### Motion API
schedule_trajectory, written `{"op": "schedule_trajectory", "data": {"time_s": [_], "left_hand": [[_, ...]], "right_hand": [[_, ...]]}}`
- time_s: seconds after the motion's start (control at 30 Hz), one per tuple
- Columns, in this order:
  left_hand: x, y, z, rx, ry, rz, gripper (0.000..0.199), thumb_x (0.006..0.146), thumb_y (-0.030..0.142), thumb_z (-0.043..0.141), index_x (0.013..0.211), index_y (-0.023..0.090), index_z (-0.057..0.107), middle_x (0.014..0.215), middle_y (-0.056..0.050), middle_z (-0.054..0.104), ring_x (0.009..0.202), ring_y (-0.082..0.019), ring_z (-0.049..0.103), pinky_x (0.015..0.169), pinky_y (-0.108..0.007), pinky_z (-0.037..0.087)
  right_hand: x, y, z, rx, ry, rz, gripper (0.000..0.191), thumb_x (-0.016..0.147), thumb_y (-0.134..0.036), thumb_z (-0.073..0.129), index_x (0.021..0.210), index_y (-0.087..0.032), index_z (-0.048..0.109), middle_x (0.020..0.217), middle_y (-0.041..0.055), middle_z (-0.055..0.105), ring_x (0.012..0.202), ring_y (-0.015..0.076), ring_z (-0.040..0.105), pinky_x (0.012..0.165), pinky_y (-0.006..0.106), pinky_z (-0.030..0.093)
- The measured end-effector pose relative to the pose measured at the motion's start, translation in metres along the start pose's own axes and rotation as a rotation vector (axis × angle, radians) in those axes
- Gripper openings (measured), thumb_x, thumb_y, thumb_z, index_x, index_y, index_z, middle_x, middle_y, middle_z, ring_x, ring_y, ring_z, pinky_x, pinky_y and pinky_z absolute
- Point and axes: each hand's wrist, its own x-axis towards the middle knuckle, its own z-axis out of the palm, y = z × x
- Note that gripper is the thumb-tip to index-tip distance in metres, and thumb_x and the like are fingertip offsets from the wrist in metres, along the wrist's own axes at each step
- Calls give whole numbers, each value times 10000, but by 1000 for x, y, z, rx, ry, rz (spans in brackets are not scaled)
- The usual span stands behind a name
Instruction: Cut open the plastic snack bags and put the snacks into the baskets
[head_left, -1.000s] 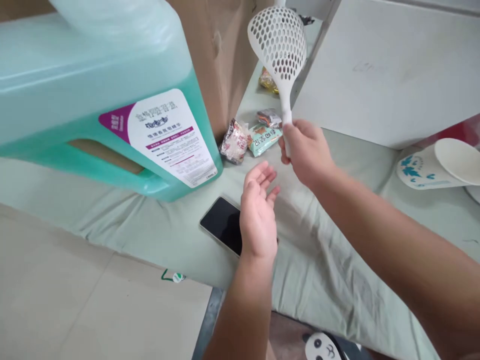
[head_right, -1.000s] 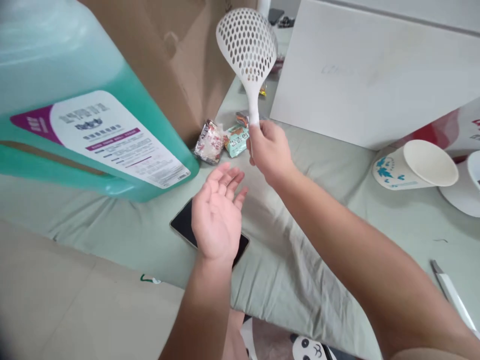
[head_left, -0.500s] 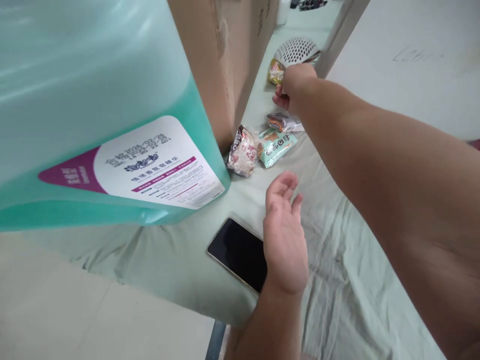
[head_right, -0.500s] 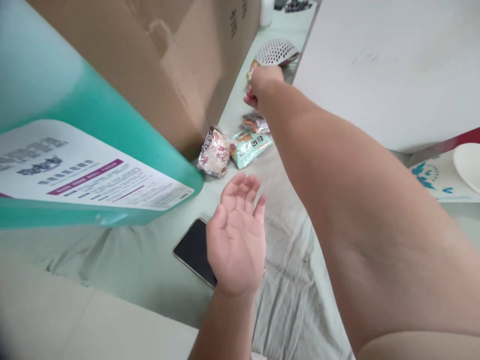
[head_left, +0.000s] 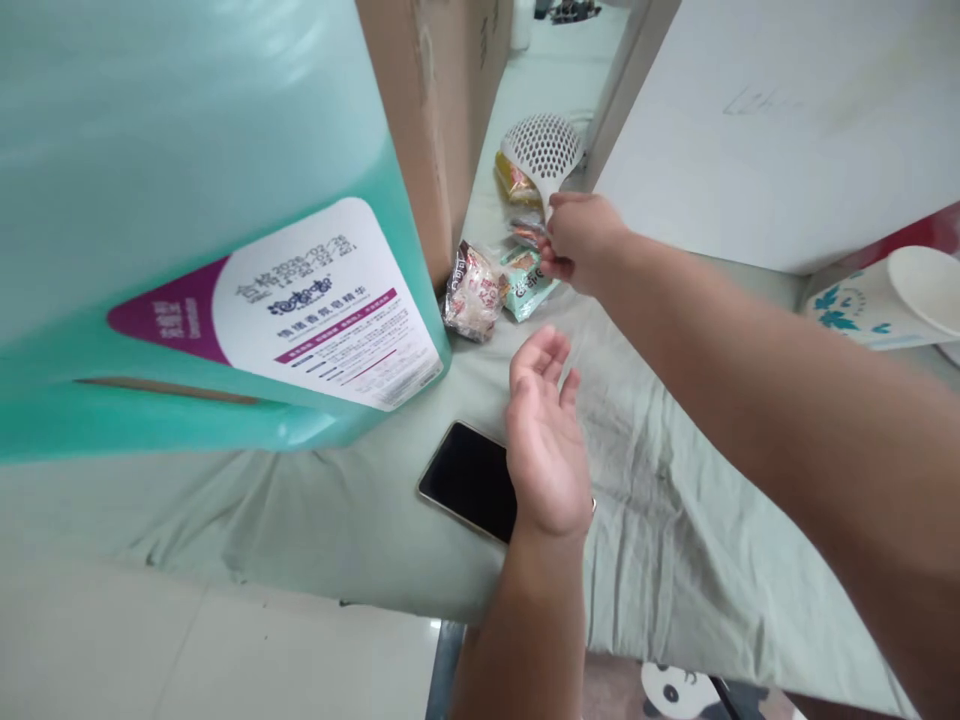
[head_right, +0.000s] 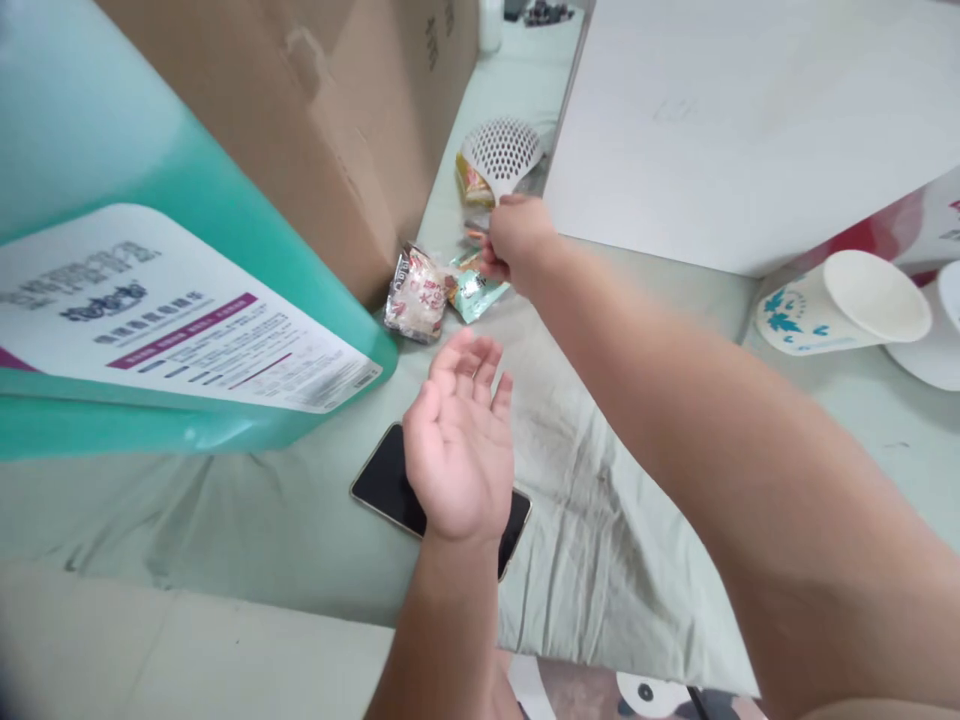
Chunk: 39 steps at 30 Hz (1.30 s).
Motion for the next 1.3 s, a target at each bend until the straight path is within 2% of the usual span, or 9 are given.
{"op": "schedule_trajectory", "data": {"time_s": [0.13,0.3,0.67,0.8,0.97,1.13,1.2,1.3], "left_hand": [[-6,0,0,-1,-46,8,416,949,492,417,1229,276,635,1442,-68,634,1436,-232,542,1204,-410,410],[-8,5,-2,28,-23,37,429,958,506,405,1237,270,631,1424,-79,648,1432,-235,559,1198,-401,438],[-19,-5,11,47,-57,78,431,976,485,375,1255,255,610,1430,-93,641,1455,-237,549,1209,-401,438],[-24,-9,15,54,-44,114,422,966,482,387,1242,248,604,1413,-98,638,1441,-223,560,1226,-391,418],[-28,-25,28,138,-8,171,408,941,514,390,1163,249,607,1320,-104,662,1408,-228,575,1207,-393,430],[-28,-41,41,237,57,321,341,906,525,405,995,246,580,1081,-89,659,1207,-241,661,1106,-399,482],[-28,-43,44,228,108,397,296,917,501,405,902,243,550,954,-61,609,1035,-222,673,1042,-393,502],[-28,-46,48,201,148,448,277,948,439,388,809,240,522,835,-37,524,831,-188,602,943,-382,519]], "right_hand": [[-46,30,-22,-39,-42,-5,610,953,-46,428,1530,-222,522,630,-53,500,441,48,416,487,178,455],[-72,64,-44,-23,-105,-1,722,884,-39,453,1563,-279,514,534,-70,483,374,83,420,380,187,422],[-122,101,-79,21,-227,51,777,878,-92,485,1630,-278,420,512,-90,499,357,89,444,352,194,439],[-136,116,-98,-15,-247,78,745,915,-131,502,1632,-310,412,539,-89,514,353,83,445,348,201,455],[-151,142,-125,-55,-359,76,702,975,-214,487,1658,-313,357,567,-80,525,376,99,483,368,228,486],[-165,173,-167,-187,-436,-96,614,1001,-255,426,1613,-295,450,593,-66,549,404,96,511,437,233,466],[-175,188,-191,-181,-428,-158,586,1012,-293,423,1596,-267,474,626,-55,560,442,99,510,465,242,463],[-190,211,-230,-129,-359,-184,586,1023,-361,431,1595,-236,449,653,-55,557,455,113,506,486,274,476]]}}
